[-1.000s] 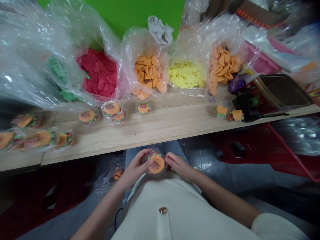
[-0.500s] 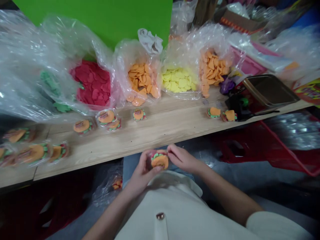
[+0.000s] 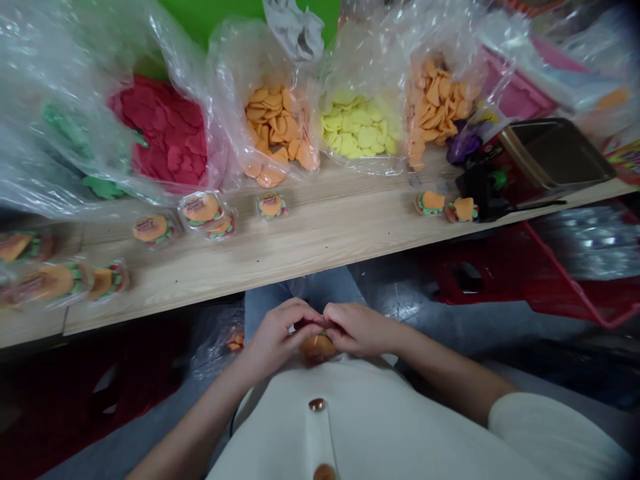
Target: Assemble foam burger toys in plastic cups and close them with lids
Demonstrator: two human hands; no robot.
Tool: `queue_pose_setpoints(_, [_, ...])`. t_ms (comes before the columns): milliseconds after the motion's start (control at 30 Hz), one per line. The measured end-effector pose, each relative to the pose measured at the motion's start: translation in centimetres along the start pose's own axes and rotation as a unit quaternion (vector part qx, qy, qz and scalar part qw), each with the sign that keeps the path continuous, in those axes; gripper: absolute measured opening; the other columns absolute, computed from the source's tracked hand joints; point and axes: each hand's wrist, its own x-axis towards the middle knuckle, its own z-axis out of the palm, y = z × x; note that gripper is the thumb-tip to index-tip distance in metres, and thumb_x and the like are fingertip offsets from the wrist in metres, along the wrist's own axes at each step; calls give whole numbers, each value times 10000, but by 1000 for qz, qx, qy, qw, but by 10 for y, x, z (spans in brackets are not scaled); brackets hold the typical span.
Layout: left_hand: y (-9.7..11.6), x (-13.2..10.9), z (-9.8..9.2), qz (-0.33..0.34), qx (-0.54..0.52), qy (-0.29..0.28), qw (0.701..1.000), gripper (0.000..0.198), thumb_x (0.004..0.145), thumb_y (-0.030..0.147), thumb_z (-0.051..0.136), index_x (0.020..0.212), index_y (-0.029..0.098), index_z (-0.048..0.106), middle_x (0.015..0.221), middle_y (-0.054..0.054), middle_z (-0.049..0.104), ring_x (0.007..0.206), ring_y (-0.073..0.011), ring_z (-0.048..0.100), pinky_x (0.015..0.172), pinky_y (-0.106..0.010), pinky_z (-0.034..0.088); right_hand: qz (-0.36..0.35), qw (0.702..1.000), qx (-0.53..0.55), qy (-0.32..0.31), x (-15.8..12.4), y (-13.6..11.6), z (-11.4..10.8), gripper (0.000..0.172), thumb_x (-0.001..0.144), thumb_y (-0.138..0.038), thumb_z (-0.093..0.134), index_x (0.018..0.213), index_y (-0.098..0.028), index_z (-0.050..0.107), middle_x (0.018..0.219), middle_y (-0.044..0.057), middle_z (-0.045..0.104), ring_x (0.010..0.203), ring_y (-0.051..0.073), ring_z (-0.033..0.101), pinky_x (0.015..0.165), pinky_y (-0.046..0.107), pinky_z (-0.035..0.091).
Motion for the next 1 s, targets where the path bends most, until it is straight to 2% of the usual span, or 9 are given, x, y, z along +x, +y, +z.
queue_pose_setpoints(167, [1, -7, 12, 3, 16, 35, 999, 182, 821, 263, 499, 884, 226, 666, 841, -47, 604, 798, -152, 551, 727, -259, 420, 4, 1000, 4, 29, -1, -1, 10, 64, 767, -180, 454, 712, -192, 423, 666, -13, 500, 583, 102, 416, 533, 232, 261])
queue_pose_setpoints(300, [-5, -2, 13, -63, -84, 88, 991, 143, 789, 289, 549, 797, 195, 658, 816, -39, 613, 794, -154, 554, 734, -260, 416, 33, 992, 109, 62, -3, 9, 14, 116, 828, -276, 455, 749, -193, 435, 683, -24, 494, 604, 93, 426, 556, 214, 309])
queue_pose_setpoints(500, [-16, 35, 0, -207, -372, 198, 883, 220, 721, 342, 626, 793, 136, 597, 718, -11, 605, 630, -113, 541, 608, -228, 432, 124, 916, 369, 101, 2, 27, 22, 259, 874, -455, 362, 836, -208, 426, 703, -11, 537, 630, 120, 523, 599, 260, 436])
queue_pose_setpoints(633, [1, 63, -5, -172, -450, 156, 862, 320, 737, 394, 604, 954, 161, 575, 859, -39, 632, 703, -141, 587, 605, -242, 465, 118, 846, 466, 230, 20, 27, 23, 279, 831, -502, 411, 804, -224, 415, 723, -2, 527, 626, 139, 548, 607, 300, 483])
queue_pose_setpoints(733, [12, 79, 1, -135, -490, 107, 855, 467, 728, 356, 632, 1152, 256, 463, 1031, -36, 615, 828, -167, 612, 675, -284, 498, 102, 830, 458, 302, 30, 32, 14, 283, 825, -510, 406, 800, -229, 423, 730, 3, 525, 636, 142, 540, 625, 305, 487])
queue_pose_setpoints(833, [7, 100, 10, -136, -479, 156, 853, 448, 694, 274, 684, 1088, 232, 476, 982, -20, 626, 802, -138, 622, 684, -246, 502, 110, 873, 373, 293, 17, 62, -25, 259, 820, -461, 434, 785, -213, 498, 751, 13, 571, 688, 147, 544, 665, 300, 473])
queue_pose_setpoints(900, [-2, 117, 13, -155, -466, 159, 856, 360, 714, 284, 666, 1026, 192, 510, 950, -35, 637, 785, -137, 629, 653, -225, 507, 186, 856, 272, 398, -12, 97, -75, 203, 770, -403, 511, 756, -202, 539, 749, 13, 585, 723, 158, 537, 691, 302, 456])
queue_pose_setpoints(933, [-7, 126, 14, -165, -460, 157, 858, 346, 719, 275, 663, 1021, 193, 518, 945, -32, 640, 771, -131, 632, 631, -214, 510, 253, 782, 220, 526, -32, 116, -105, 179, 724, -378, 550, 734, -199, 543, 750, 17, 583, 740, 166, 529, 708, 307, 449])
queue_pose_setpoints(1000, [-15, 141, 13, -177, -445, 168, 862, 332, 717, 235, 665, 1019, 201, 531, 935, -19, 649, 742, -113, 637, 603, -185, 512, 299, 693, 188, 629, -78, 154, -166, 185, 776, -353, 443, 801, -191, 530, 850, 58, 567, 855, 180, 502, 760, 318, 431])
